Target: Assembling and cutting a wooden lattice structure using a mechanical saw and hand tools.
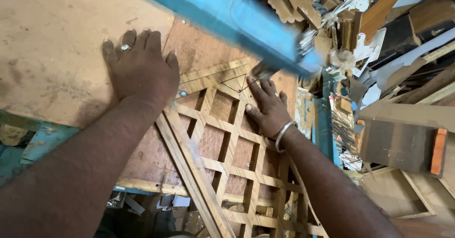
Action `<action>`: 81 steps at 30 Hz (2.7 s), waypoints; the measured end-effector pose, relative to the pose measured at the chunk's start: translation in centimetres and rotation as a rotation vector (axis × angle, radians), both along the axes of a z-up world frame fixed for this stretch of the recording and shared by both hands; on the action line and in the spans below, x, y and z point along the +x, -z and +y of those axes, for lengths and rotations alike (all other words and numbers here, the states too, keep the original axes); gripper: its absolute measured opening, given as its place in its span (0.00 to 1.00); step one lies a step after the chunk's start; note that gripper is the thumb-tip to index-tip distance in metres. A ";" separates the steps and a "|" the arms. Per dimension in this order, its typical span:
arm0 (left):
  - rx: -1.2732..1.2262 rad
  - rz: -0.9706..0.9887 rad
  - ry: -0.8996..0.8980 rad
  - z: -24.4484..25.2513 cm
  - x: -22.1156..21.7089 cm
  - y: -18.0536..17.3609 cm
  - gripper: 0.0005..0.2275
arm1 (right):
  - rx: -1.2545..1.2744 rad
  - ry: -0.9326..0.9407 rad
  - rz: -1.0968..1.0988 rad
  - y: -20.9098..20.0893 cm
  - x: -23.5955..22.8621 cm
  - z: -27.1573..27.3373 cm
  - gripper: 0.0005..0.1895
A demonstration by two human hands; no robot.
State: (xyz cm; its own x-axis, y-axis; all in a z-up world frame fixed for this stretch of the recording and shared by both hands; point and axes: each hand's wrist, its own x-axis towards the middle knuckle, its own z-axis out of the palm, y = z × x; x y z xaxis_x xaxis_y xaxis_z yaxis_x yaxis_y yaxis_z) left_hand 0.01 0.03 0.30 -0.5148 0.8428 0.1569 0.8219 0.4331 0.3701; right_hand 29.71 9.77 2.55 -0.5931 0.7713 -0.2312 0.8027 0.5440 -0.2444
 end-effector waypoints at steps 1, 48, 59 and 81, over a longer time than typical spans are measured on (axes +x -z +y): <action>0.003 -0.004 -0.002 0.0 0.0 -0.1 0.24 | -0.002 0.001 -0.007 0.0 0.0 0.0 0.39; -0.015 -0.055 0.087 -2.8 4.0 -3.8 0.24 | 0.072 0.030 0.021 0.6 0.5 -0.1 0.38; -0.636 0.004 0.331 -5.6 10.5 -9.9 0.39 | 0.047 0.065 0.017 1.2 -0.2 -0.1 0.38; -0.604 0.094 0.406 -5.0 9.3 -10.2 0.42 | 0.055 0.189 -0.091 0.2 -1.9 -1.8 0.39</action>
